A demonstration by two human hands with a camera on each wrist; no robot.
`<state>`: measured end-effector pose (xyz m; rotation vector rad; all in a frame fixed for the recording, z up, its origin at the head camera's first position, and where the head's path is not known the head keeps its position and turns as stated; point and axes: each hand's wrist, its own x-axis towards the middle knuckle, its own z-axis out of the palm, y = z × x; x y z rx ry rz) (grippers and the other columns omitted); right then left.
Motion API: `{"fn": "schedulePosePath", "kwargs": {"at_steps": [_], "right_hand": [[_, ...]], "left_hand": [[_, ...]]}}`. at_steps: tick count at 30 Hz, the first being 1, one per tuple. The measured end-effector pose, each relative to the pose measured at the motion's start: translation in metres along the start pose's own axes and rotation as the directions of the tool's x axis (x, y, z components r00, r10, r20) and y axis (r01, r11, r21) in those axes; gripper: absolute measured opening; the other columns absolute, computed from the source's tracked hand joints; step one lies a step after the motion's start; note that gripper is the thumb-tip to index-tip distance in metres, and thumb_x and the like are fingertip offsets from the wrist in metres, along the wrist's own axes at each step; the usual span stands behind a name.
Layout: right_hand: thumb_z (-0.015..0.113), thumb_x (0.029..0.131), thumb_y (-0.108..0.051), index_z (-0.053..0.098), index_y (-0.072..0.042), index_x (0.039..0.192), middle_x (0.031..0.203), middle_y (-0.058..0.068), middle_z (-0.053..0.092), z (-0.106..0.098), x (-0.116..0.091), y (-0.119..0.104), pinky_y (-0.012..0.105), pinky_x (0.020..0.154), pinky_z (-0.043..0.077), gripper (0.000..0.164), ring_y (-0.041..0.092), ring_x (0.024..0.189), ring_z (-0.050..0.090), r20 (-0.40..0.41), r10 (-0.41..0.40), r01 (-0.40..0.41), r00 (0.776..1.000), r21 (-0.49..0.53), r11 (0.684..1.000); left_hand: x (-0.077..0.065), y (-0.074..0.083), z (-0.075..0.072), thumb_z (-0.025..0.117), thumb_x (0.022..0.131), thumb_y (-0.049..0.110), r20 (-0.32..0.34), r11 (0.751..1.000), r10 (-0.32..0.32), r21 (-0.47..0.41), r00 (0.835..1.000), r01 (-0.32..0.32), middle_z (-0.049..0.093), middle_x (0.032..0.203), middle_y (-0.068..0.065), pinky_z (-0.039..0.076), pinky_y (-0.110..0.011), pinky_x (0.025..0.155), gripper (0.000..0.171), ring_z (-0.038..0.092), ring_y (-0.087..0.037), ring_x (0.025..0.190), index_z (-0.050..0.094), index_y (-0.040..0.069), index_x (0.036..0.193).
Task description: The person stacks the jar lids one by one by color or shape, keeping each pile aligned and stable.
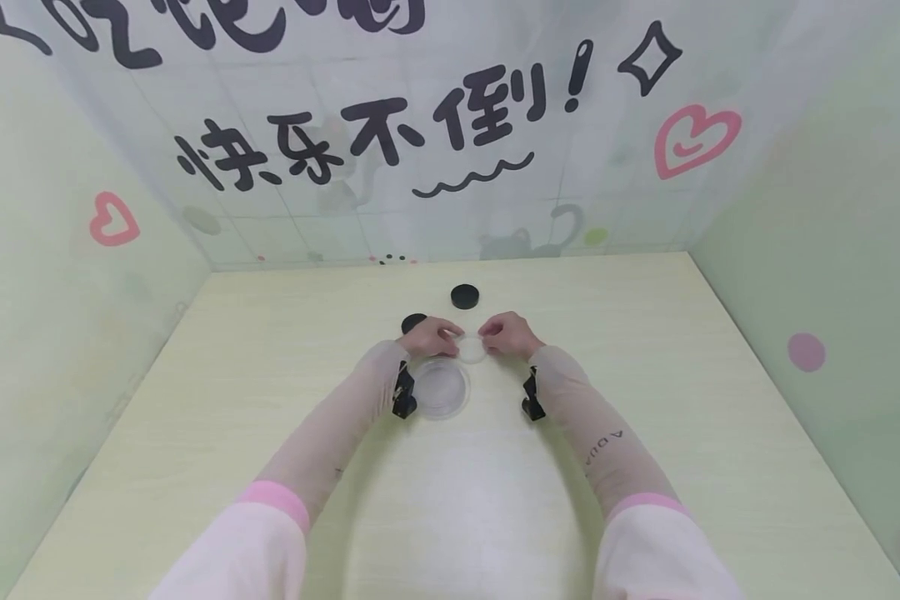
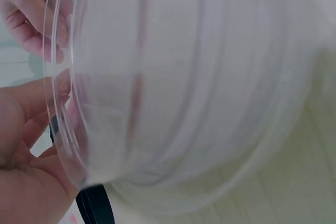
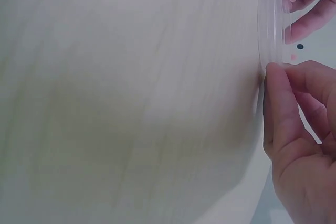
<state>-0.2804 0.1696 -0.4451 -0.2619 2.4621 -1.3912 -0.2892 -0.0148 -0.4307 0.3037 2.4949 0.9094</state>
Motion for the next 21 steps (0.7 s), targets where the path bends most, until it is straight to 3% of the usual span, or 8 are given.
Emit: {"fn": "schedulePosePath", "kwargs": {"at_steps": [4,12,21], "right_hand": [[0.058,0.081,0.002,0.06,0.011,0.1,0.088,0.018,0.062,0.0,0.001,-0.002,0.023,0.066,0.051,0.021,0.01,0.069,0.056,0.0,-0.017,0.017,1.0,-0.016,1.0],[0.056,0.081,0.0,0.061,0.008,0.1,0.091,0.019,0.062,-0.006,0.002,-0.015,0.026,0.064,0.051,0.022,0.016,0.071,0.059,-0.013,-0.041,0.041,0.999,-0.033,0.999],[0.056,0.084,0.0,0.058,0.01,0.104,0.094,0.02,0.058,-0.009,0.0,-0.036,0.027,0.072,0.052,0.023,0.019,0.079,0.057,0.001,-0.049,0.049,0.999,0.036,0.998]], "left_hand": [[-0.003,-0.001,-0.002,0.067,0.078,0.012,-0.023,1.0,0.018,-0.022,1.0,-0.019,0.065,0.1,-0.004,0.045,-0.018,0.072,0.036,0.059,-0.013,0.086,0.061,0.013,0.114],[-0.011,0.003,-0.013,0.064,0.078,0.005,-0.034,0.988,0.042,-0.15,0.999,-0.047,0.066,0.087,-0.01,0.048,-0.018,0.063,0.037,0.06,-0.011,0.07,0.059,0.007,0.115],[-0.026,0.008,-0.032,0.062,0.08,0.002,-0.012,0.963,0.072,-0.258,0.997,-0.073,0.062,0.094,-0.015,0.051,-0.028,0.073,0.04,0.061,-0.023,0.081,0.054,0.003,0.12]]}}
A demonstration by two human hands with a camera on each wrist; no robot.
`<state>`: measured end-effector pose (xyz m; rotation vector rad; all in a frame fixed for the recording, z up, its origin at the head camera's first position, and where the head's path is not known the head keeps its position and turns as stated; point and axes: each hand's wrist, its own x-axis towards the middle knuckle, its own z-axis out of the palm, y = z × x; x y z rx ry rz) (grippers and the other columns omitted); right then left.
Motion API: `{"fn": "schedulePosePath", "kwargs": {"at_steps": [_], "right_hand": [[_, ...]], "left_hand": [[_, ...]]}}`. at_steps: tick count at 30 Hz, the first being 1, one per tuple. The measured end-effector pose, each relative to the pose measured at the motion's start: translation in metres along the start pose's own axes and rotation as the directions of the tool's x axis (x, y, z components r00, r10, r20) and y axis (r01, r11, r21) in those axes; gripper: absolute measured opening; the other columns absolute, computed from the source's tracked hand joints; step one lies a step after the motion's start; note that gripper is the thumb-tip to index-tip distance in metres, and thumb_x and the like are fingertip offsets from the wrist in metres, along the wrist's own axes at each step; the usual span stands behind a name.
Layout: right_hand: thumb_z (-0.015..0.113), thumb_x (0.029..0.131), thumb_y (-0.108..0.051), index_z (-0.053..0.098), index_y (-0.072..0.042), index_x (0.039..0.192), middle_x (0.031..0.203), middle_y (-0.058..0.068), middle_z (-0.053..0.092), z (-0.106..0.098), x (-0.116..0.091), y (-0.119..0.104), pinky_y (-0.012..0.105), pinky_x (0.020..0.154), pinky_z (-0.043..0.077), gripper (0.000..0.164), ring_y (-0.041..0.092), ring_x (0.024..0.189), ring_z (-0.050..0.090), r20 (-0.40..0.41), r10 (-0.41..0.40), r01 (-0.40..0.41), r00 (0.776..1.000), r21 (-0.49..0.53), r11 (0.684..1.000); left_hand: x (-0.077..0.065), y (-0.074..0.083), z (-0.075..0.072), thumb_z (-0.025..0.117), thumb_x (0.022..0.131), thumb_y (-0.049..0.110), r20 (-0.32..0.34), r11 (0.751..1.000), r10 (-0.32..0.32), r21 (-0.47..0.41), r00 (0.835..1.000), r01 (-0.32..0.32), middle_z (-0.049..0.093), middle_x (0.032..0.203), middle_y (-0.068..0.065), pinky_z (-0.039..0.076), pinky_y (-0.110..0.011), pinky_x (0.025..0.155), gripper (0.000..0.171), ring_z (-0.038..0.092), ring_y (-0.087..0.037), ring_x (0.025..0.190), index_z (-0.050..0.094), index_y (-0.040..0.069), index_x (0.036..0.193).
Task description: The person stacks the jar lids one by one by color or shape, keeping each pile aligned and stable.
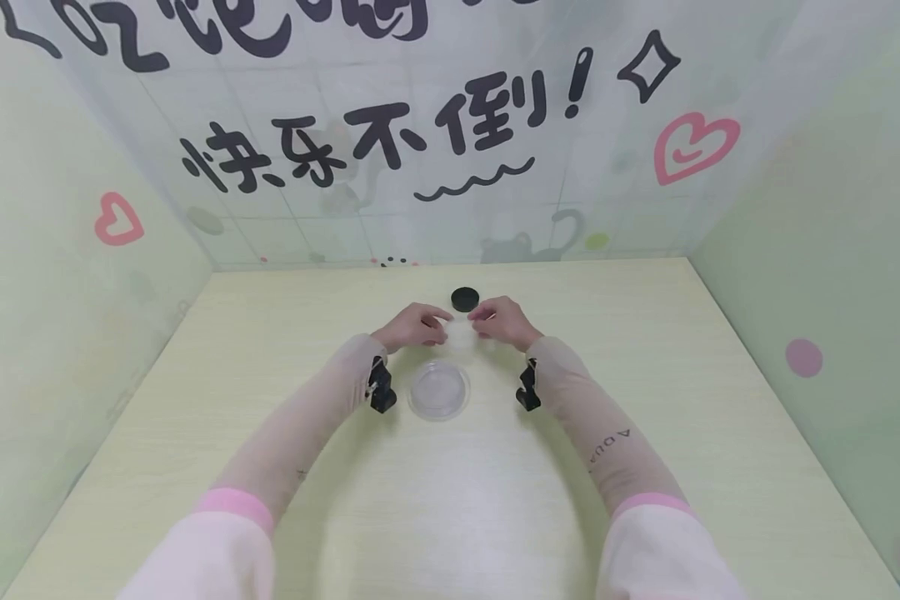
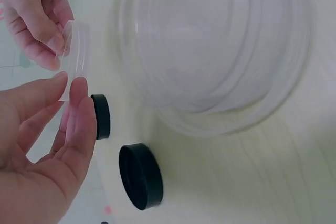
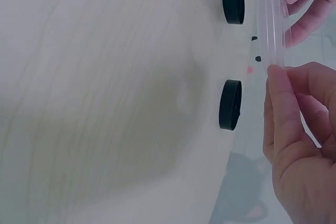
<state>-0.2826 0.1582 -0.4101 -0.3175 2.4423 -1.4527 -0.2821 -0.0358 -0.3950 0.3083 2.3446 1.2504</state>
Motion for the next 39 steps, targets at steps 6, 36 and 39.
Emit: {"fn": "schedulePosePath", "kwargs": {"at_steps": [6,36,39], "right_hand": [[0.055,0.084,0.001,0.056,0.012,0.105,0.094,0.02,0.057,0.002,-0.001,-0.01,0.028,0.073,0.051,0.024,0.025,0.084,0.057,0.024,-0.03,0.029,0.999,0.033,0.999],[0.059,0.081,0.0,0.062,0.008,0.096,0.091,0.016,0.063,0.037,-0.026,-0.011,0.029,0.071,0.052,0.017,0.019,0.079,0.06,0.14,-0.059,0.054,0.988,0.044,0.998],[0.059,0.081,0.001,0.061,0.01,0.096,0.092,0.019,0.062,0.038,-0.031,-0.018,0.029,0.071,0.052,0.018,0.021,0.08,0.061,0.153,-0.064,0.057,0.986,0.052,0.997]], "left_hand": [[-0.007,0.0,-0.01,0.061,0.081,0.002,0.013,0.999,0.009,-0.033,1.0,-0.009,0.061,0.093,-0.015,0.051,-0.028,0.072,0.041,0.06,-0.018,0.076,0.051,0.0,0.121],[-0.047,-0.032,-0.007,0.06,0.082,0.002,0.082,0.994,-0.018,-0.11,0.996,0.028,0.06,0.09,-0.013,0.052,-0.026,0.069,0.03,0.061,-0.017,0.073,0.057,-0.001,0.112],[-0.047,-0.035,-0.007,0.06,0.082,0.003,0.092,0.994,-0.018,-0.109,0.996,0.028,0.06,0.09,-0.013,0.052,-0.026,0.069,0.029,0.061,-0.017,0.073,0.058,0.0,0.111]]}}
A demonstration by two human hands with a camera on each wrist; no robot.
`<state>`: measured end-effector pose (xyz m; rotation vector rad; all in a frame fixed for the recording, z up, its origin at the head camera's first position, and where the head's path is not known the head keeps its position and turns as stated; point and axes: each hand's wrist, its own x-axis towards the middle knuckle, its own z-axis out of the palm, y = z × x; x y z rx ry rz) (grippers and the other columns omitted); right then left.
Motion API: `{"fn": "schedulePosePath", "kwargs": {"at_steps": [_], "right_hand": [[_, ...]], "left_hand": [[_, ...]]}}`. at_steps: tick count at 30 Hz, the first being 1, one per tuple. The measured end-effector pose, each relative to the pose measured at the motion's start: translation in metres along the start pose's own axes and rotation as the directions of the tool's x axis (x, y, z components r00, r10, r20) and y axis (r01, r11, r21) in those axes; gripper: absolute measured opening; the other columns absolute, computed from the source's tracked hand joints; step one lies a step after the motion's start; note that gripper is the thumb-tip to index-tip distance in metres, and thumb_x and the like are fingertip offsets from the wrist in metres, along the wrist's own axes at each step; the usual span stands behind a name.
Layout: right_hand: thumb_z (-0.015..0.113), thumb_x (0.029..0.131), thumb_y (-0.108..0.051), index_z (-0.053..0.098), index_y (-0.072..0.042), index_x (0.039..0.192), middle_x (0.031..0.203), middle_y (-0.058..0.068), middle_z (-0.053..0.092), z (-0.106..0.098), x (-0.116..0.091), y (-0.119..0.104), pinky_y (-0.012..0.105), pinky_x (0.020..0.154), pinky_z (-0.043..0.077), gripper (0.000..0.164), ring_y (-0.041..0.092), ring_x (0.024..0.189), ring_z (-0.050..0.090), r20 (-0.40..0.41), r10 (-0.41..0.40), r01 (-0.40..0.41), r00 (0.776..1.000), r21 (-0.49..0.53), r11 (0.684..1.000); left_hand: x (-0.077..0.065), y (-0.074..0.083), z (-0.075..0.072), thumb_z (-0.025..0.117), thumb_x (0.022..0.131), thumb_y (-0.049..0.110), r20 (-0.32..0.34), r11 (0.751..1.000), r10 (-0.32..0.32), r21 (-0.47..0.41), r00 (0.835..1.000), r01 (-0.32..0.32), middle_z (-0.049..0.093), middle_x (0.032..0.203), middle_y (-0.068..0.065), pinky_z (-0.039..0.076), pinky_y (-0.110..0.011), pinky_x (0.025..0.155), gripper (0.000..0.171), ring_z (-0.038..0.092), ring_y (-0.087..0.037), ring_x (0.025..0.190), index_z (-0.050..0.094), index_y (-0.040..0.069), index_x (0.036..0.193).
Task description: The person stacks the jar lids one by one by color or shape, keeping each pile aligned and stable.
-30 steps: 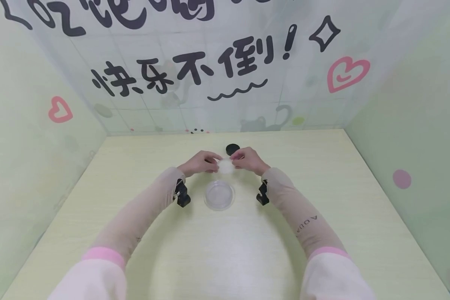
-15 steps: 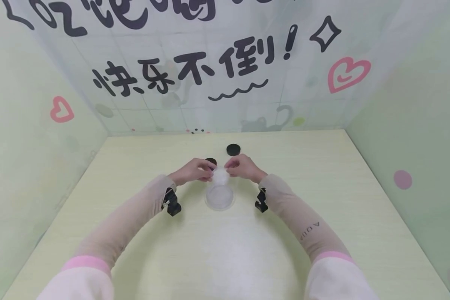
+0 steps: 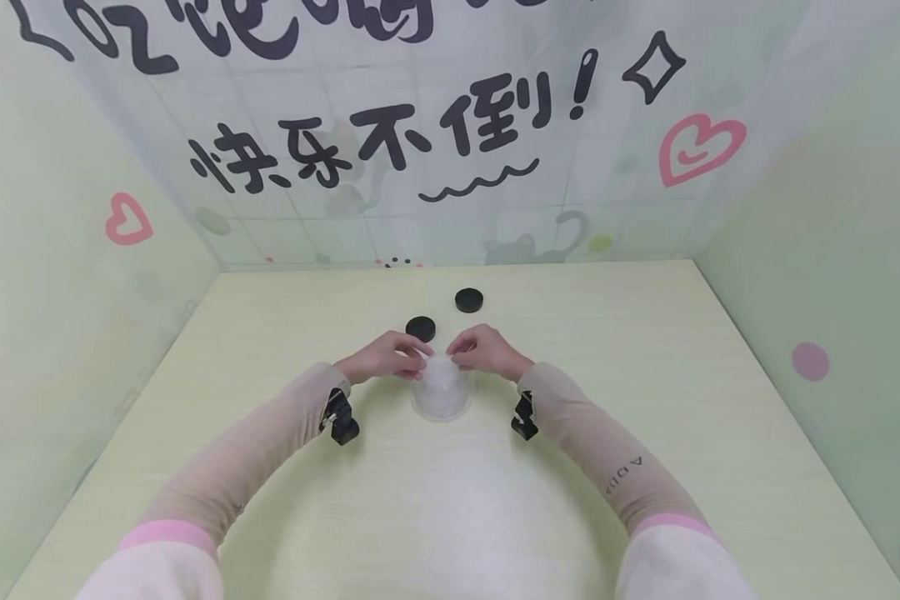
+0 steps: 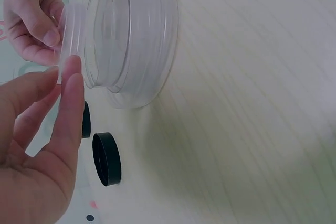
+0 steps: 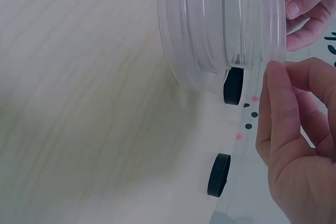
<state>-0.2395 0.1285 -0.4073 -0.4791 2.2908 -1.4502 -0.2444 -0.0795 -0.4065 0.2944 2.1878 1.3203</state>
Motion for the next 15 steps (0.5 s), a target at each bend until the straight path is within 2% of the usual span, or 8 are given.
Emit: {"fn": "schedulePosePath", "kwargs": {"at_steps": [5,7,15], "right_hand": [[0.059,0.081,0.001,0.061,0.01,0.097,0.094,0.021,0.062,0.0019,-0.0014,0.0016,0.03,0.073,0.051,0.019,0.023,0.081,0.06,0.016,-0.002,0.002,1.0,0.003,1.0],[0.06,0.081,-0.001,0.062,0.008,0.097,0.093,0.019,0.063,0.0022,0.0022,0.0101,0.029,0.072,0.052,0.018,0.02,0.08,0.06,0.02,-0.009,0.009,1.0,-0.004,1.0],[0.061,0.081,-0.004,0.064,0.005,0.094,0.09,0.013,0.064,0.004,-0.0011,0.01,0.027,0.07,0.052,0.016,0.016,0.077,0.061,0.029,-0.008,0.01,1.0,-0.044,0.999]], "left_hand": [[-0.0004,-0.003,0.0002,0.06,0.082,0.002,0.018,1.0,0.002,-0.008,1.0,-0.002,0.06,0.089,-0.013,0.052,-0.027,0.068,0.028,0.062,-0.017,0.072,0.058,-0.001,0.109],[-0.0011,-0.0034,0.0008,0.059,0.082,0.002,0.02,1.0,0.004,-0.006,1.0,-0.004,0.06,0.088,-0.013,0.052,-0.027,0.068,0.027,0.062,-0.017,0.071,0.058,-0.002,0.109],[-0.0024,-0.0064,0.0027,0.06,0.081,0.001,0.023,1.0,0.009,0.002,1.0,-0.009,0.059,0.087,-0.013,0.052,-0.027,0.067,0.026,0.062,-0.016,0.069,0.06,-0.003,0.107]]}}
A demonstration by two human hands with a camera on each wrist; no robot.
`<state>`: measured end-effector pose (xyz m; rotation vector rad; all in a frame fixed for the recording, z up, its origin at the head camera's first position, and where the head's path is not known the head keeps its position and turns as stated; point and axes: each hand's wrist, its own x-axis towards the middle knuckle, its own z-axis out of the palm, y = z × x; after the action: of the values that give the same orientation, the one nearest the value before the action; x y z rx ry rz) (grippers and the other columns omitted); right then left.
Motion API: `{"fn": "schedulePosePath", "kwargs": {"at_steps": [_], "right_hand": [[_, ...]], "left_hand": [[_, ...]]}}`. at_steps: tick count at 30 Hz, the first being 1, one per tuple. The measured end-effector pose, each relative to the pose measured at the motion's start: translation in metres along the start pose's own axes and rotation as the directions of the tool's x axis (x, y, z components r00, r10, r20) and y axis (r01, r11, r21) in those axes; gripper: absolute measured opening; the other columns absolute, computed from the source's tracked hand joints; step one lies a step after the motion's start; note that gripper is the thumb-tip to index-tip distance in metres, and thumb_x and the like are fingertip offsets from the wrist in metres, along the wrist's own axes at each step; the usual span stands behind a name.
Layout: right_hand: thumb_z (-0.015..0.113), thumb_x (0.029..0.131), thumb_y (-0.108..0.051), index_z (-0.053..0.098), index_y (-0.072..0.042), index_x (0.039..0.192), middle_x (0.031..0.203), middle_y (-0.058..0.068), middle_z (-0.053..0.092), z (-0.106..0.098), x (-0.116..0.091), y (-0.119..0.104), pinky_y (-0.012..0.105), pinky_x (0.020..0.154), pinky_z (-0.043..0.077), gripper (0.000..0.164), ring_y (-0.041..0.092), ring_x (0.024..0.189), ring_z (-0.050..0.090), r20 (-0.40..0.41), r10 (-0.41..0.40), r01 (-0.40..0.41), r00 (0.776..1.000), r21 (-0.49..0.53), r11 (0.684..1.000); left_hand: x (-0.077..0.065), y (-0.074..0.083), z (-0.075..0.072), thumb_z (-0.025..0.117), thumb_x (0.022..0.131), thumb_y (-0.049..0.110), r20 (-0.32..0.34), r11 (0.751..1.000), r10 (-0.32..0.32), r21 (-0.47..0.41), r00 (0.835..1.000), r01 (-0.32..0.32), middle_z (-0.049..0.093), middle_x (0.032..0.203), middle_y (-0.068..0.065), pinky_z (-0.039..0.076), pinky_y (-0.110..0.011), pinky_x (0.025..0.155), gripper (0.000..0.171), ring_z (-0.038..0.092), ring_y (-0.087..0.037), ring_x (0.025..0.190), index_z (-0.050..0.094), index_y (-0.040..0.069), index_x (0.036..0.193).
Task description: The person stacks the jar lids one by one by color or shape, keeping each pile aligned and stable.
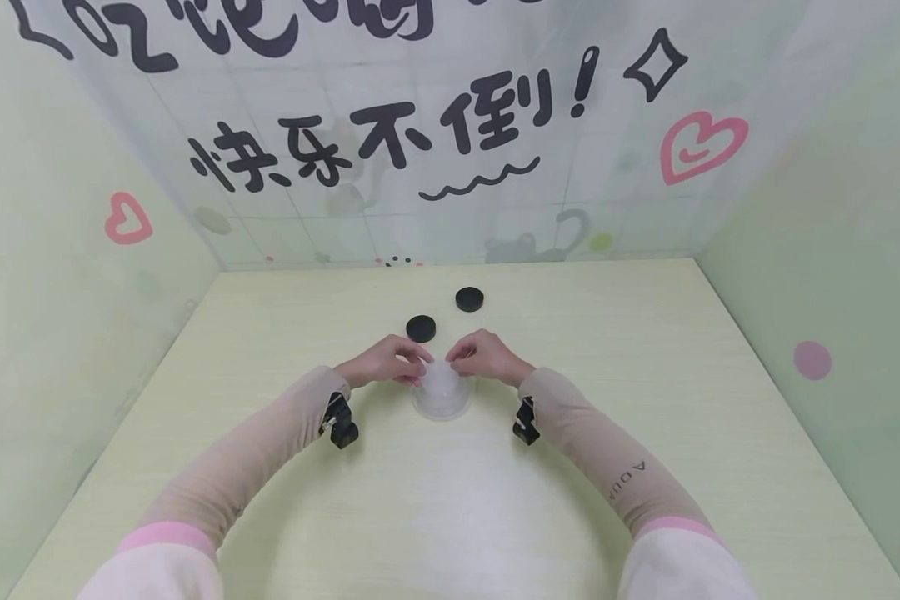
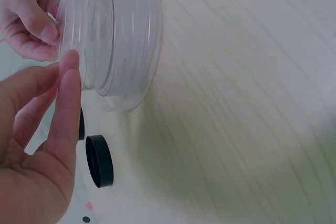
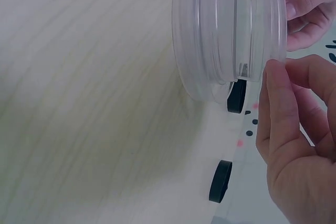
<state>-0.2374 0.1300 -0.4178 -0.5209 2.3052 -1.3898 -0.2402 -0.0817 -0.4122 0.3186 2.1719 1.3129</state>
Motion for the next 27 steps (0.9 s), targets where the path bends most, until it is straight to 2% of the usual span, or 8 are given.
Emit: {"fn": "schedulePosePath", "kwargs": {"at_steps": [7,15,19,22,23,27], "right_hand": [[0.061,0.081,-0.003,0.064,0.006,0.095,0.091,0.014,0.065,0.002,-0.001,0.001,0.027,0.07,0.051,0.017,0.016,0.077,0.061,0.008,0.012,-0.012,1.0,0.005,1.0],[0.06,0.082,-0.003,0.062,0.009,0.097,0.093,0.019,0.063,0.004,0.0,0.003,0.027,0.067,0.05,0.02,0.019,0.078,0.058,0.011,-0.013,0.014,1.0,-0.077,0.997],[0.061,0.081,-0.005,0.065,0.005,0.095,0.091,0.015,0.065,0.004,0.0,0.005,0.026,0.066,0.049,0.018,0.017,0.076,0.057,0.012,-0.029,0.03,1.0,-0.096,0.995],[0.063,0.08,-0.009,0.067,0.0,0.092,0.087,0.009,0.066,0.002,-0.001,0.007,0.026,0.065,0.049,0.015,0.015,0.075,0.057,0.027,-0.057,0.06,0.998,-0.085,0.995],[0.064,0.08,-0.011,0.068,-0.002,0.091,0.086,0.007,0.066,0.001,0.0,0.009,0.025,0.063,0.049,0.014,0.014,0.073,0.057,0.038,-0.089,0.091,0.995,-0.076,0.993],[0.064,0.079,-0.012,0.068,-0.004,0.09,0.082,0.005,0.066,0.0,0.001,0.01,0.026,0.063,0.049,0.014,0.014,0.073,0.057,0.048,-0.108,0.112,0.993,-0.078,0.991]], "left_hand": [[-0.001,-0.001,0.002,0.06,0.081,0.0,-0.009,1.0,-0.001,0.001,1.0,0.001,0.059,0.087,-0.013,0.053,-0.027,0.066,0.024,0.062,-0.016,0.068,0.061,-0.003,0.105],[-0.004,0.002,0.004,0.061,0.08,-0.001,-0.014,1.0,0.005,0.021,1.0,-0.004,0.058,0.084,-0.013,0.052,-0.026,0.065,0.023,0.061,-0.015,0.066,0.061,-0.004,0.103],[-0.004,0.002,0.005,0.061,0.08,0.0,-0.012,1.0,0.007,0.03,1.0,-0.007,0.058,0.085,-0.013,0.052,-0.026,0.065,0.023,0.061,-0.015,0.066,0.061,-0.004,0.103],[-0.003,0.001,0.005,0.061,0.08,0.0,-0.008,1.0,0.003,0.031,1.0,-0.003,0.058,0.085,-0.013,0.052,-0.026,0.065,0.023,0.061,-0.015,0.067,0.062,-0.003,0.103],[-0.003,0.001,0.005,0.061,0.08,0.0,-0.005,0.999,0.004,0.033,1.0,-0.004,0.058,0.085,-0.013,0.052,-0.026,0.065,0.023,0.061,-0.015,0.066,0.062,-0.003,0.103],[-0.001,0.001,0.004,0.062,0.08,0.0,-0.002,0.999,0.008,0.045,1.0,-0.008,0.059,0.084,-0.012,0.052,-0.026,0.064,0.023,0.061,-0.014,0.066,0.062,-0.002,0.102]]}}
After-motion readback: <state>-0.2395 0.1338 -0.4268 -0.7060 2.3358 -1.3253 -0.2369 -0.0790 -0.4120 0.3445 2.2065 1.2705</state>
